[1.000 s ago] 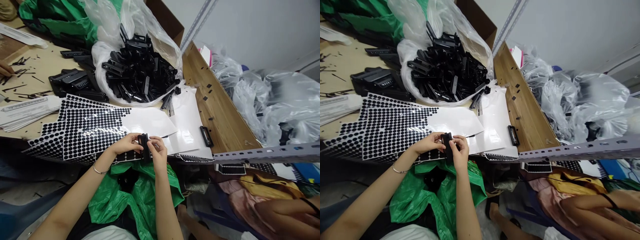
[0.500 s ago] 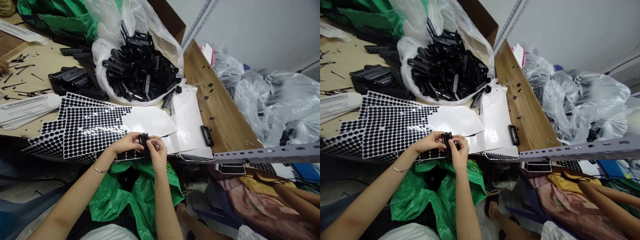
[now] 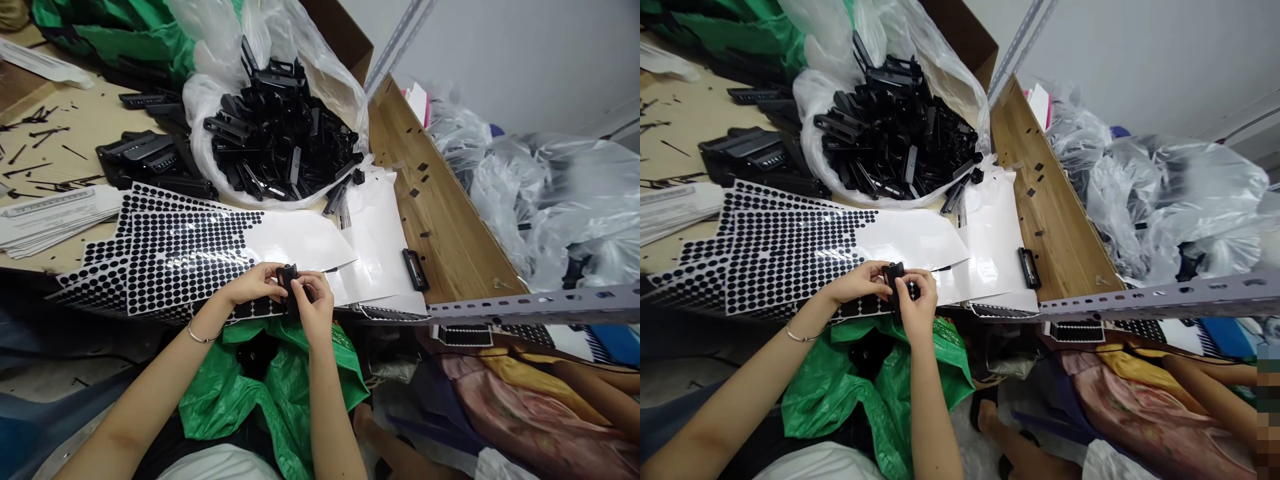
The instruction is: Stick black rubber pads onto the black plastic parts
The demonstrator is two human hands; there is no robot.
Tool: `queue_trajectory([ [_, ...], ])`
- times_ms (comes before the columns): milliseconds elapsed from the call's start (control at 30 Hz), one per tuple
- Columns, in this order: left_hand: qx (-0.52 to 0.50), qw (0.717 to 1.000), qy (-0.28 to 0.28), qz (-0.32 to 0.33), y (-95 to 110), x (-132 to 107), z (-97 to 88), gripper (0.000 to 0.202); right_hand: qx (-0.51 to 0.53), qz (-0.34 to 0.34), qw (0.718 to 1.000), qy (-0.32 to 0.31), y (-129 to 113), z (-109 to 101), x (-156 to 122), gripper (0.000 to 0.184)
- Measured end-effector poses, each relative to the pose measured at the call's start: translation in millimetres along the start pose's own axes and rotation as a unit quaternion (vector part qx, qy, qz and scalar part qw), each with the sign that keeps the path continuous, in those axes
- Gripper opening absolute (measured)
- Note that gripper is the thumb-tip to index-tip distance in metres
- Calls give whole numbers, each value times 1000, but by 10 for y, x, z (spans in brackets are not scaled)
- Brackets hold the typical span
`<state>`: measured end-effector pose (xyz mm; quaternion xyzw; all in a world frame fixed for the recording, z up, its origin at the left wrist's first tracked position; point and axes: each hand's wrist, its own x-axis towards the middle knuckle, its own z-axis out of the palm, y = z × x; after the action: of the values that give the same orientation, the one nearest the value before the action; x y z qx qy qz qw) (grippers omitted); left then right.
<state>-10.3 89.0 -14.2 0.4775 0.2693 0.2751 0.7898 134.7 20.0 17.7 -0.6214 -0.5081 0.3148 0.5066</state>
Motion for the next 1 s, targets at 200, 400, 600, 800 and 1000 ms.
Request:
queue_trajectory([
  [200, 7, 1000, 4, 5, -36, 13, -4, 42, -8, 13, 1000, 13, 55, 3, -4, 17],
  [400, 17, 1000, -4, 9, -49, 15, -10, 44, 26, 33, 999, 31, 146, 37, 4, 29],
  [600, 26, 999, -30, 17, -28, 27, -6, 39, 27, 51, 994, 92, 169, 21, 93, 39],
  [800, -6, 999, -11, 39, -63, 59, -4, 43, 66, 63, 995, -45, 157, 121, 183, 29],
  [1000, -63, 997, 11, 42, -59, 48, -11, 46, 77, 40, 984, -153, 179, -49, 163, 40],
])
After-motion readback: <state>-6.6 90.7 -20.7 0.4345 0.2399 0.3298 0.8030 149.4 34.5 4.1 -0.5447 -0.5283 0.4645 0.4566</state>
